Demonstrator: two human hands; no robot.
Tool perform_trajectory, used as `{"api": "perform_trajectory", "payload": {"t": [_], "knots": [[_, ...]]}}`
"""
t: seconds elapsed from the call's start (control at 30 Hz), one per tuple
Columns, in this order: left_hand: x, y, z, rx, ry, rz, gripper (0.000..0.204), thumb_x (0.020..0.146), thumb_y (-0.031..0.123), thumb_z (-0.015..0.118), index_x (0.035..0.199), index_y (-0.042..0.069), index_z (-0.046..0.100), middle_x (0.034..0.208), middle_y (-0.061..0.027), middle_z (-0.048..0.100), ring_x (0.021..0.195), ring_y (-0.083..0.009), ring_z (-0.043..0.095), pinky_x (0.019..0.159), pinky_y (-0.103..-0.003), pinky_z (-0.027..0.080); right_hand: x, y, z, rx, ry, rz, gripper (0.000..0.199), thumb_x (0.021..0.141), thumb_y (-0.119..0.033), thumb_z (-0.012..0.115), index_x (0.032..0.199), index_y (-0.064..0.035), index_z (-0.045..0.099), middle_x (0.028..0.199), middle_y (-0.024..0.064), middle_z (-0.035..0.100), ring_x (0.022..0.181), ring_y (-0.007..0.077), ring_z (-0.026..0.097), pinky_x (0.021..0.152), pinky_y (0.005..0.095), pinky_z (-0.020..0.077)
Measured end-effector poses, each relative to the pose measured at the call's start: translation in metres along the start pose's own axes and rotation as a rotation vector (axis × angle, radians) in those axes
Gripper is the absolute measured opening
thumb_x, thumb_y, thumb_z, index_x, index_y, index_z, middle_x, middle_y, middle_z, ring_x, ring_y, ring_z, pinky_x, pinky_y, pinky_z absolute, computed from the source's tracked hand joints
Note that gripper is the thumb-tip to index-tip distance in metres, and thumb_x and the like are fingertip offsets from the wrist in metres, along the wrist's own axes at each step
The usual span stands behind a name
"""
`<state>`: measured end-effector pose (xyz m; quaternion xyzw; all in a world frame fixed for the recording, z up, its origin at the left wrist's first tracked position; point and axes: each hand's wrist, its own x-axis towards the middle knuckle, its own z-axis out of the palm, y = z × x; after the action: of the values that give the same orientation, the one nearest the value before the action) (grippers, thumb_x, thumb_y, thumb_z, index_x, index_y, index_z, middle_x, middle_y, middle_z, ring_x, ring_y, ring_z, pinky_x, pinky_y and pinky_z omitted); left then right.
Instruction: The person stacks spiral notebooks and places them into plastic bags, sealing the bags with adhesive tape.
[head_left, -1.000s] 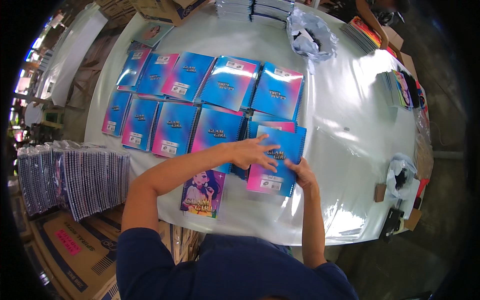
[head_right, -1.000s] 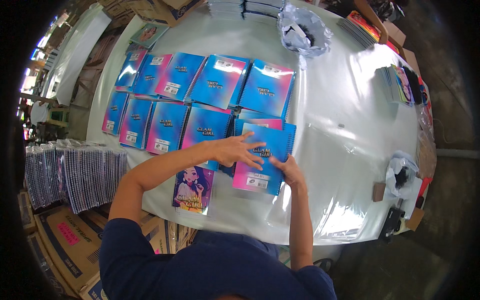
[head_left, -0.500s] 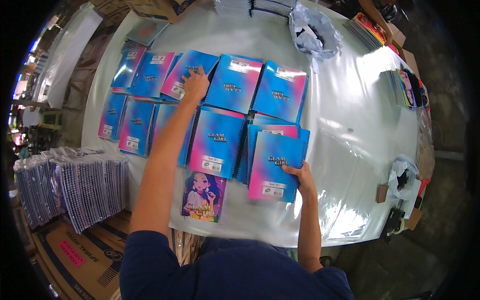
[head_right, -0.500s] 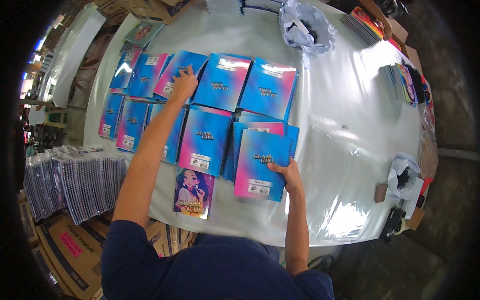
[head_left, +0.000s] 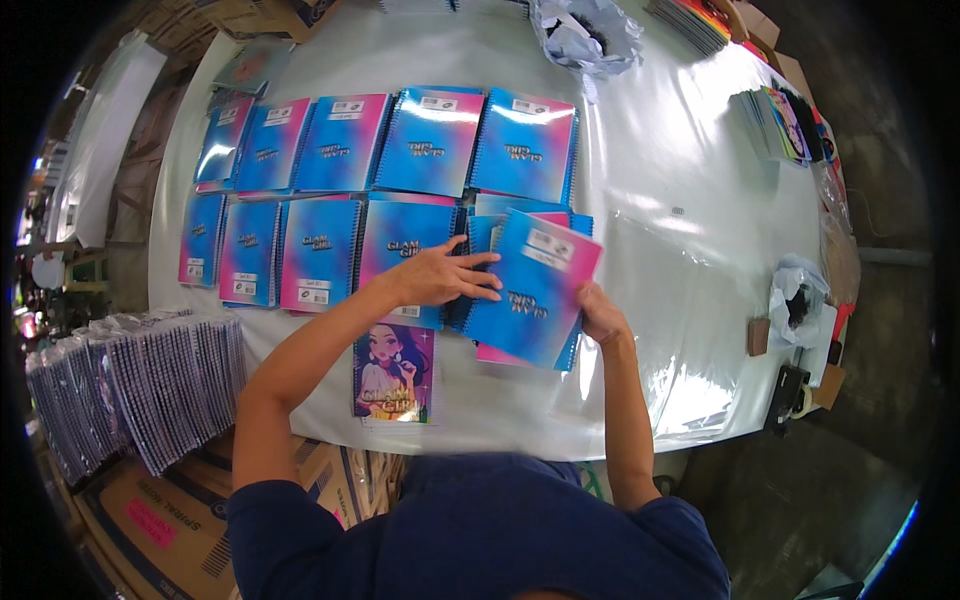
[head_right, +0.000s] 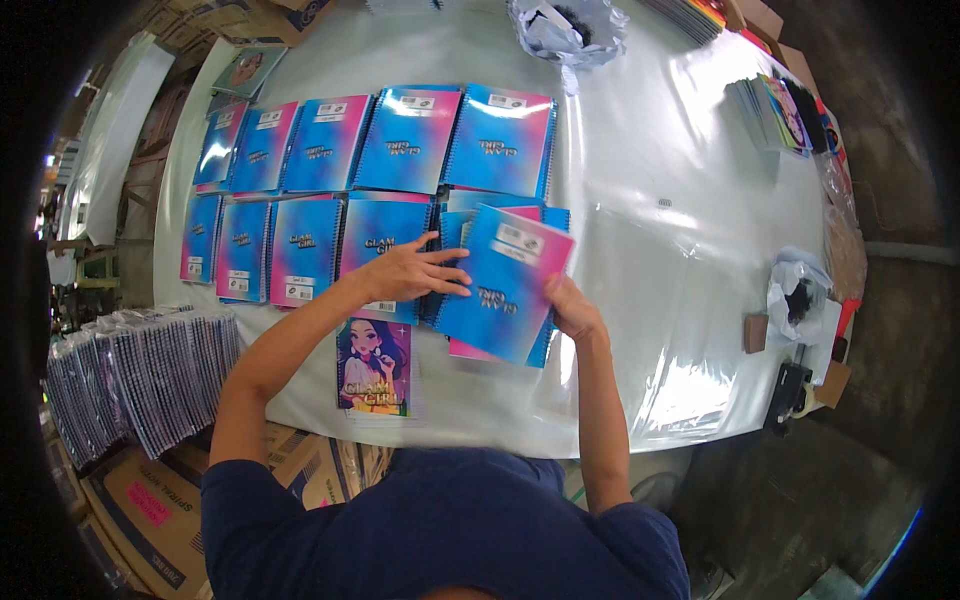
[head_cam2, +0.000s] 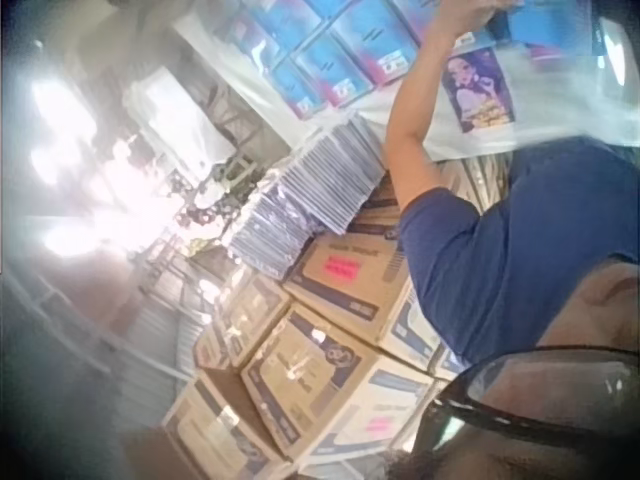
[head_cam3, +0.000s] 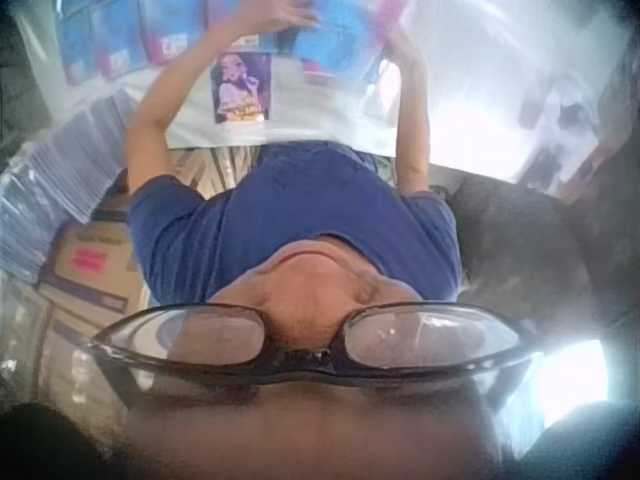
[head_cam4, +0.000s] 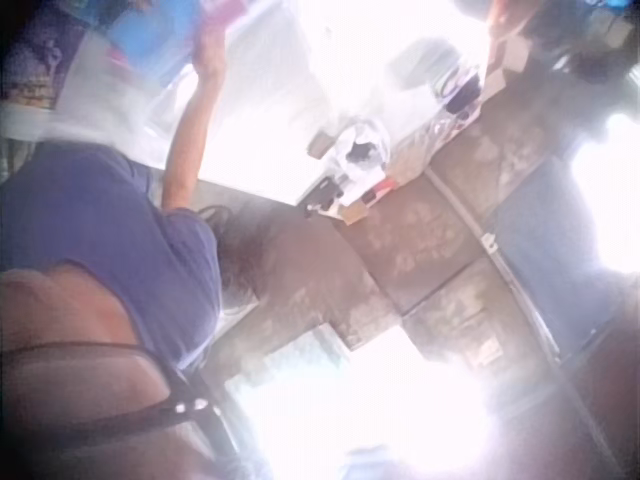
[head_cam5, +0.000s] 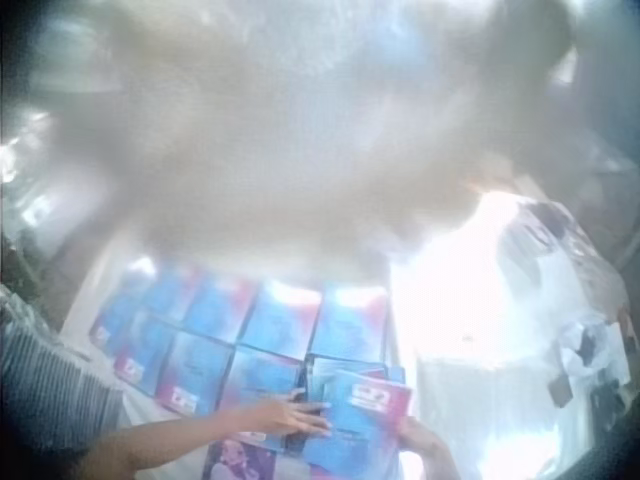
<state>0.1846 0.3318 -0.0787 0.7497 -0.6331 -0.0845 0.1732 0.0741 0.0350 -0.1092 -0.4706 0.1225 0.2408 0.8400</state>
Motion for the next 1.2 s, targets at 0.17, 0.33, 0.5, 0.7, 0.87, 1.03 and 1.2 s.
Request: {"api": "perform_trajectory", "payload": {"t": [0.17,0.33,0.5,0.7,0.87,1.03,1.2], "knots": [[0.025,-0.052,-0.002,0.069,0.280,-0.524,0.050,0.086,0.013,0.058,0.134,0.024,0.050,0.140,-0.0156,0.043,0.136,-0.0350,0.034,0.106,-0.059,0.030,0.004,-0.019,0.055,-0.162,0.341,0.034,0.061,0.067,-0.010,0.081,0.119,0.0063,0.054,0.107,0.0174,0.063,0.095,0.0244,0.063,0.086,0.0354,0.0522],[0.048,-0.122,0.005,0.075,0.180,-1.055,0.090,0.079,0.050,0.068,0.149,0.015,0.024,0.152,-0.0307,0.012,0.138,-0.0540,0.013,0.103,-0.070,0.021,0.003,-0.021,0.049,-0.162,0.362,0.033,0.056,0.066,-0.005,0.077,0.116,0.0084,0.055,0.103,0.0190,0.064,0.089,0.0251,0.065,0.083,0.0353,0.0538],[0.047,-0.137,-0.007,0.033,-0.068,-1.074,0.095,0.080,0.043,0.070,0.150,0.009,0.016,0.150,-0.0348,0.009,0.136,-0.0583,0.010,0.101,-0.072,0.021,0.000,-0.015,0.036,-0.131,0.396,-0.002,0.055,0.066,-0.006,0.078,0.114,0.0086,0.056,0.102,0.0188,0.065,0.087,0.0250,0.066,0.081,0.0355,0.0543],[0.056,-0.116,-0.018,0.104,0.011,-1.036,0.077,0.081,0.008,0.059,0.147,0.002,0.020,0.139,-0.0415,0.028,0.117,-0.0571,0.044,0.092,-0.058,0.045,0.002,-0.015,0.034,-0.134,0.383,0.018,0.056,0.066,-0.008,0.078,0.116,0.0078,0.055,0.103,0.0188,0.065,0.089,0.0258,0.065,0.083,0.0366,0.0538],[0.050,-0.080,-0.071,0.141,0.263,-0.896,0.073,0.075,-0.006,0.048,0.144,-0.002,0.024,0.136,-0.0366,0.038,0.093,-0.0465,0.063,0.085,-0.045,0.053,-0.001,-0.016,0.031,-0.130,0.375,0.003,0.058,0.067,-0.008,0.078,0.117,0.0071,0.054,0.104,0.0188,0.065,0.090,0.0257,0.065,0.083,0.0362,0.0539],[0.050,-0.030,-0.141,-0.017,0.340,-0.793,0.076,0.075,-0.008,0.044,0.147,0.003,0.022,0.143,-0.0241,0.038,0.092,-0.0429,0.063,0.082,-0.044,0.053,-0.001,-0.020,0.031,-0.146,0.348,0.030,0.057,0.068,-0.009,0.078,0.118,0.0063,0.054,0.104,0.0179,0.065,0.091,0.0242,0.065,0.084,0.0338,0.0541],[0.046,0.018,-0.180,0.224,0.403,-0.701,0.079,0.076,-0.008,0.043,0.149,0.015,0.024,0.136,-0.0209,0.048,0.100,-0.0387,0.063,0.085,-0.043,0.050,-0.002,-0.018,0.033,-0.121,0.339,0.013,0.059,0.068,-0.009,0.078,0.119,0.0064,0.053,0.107,0.0179,0.064,0.093,0.0243,0.065,0.085,0.0340,0.0538]]}}
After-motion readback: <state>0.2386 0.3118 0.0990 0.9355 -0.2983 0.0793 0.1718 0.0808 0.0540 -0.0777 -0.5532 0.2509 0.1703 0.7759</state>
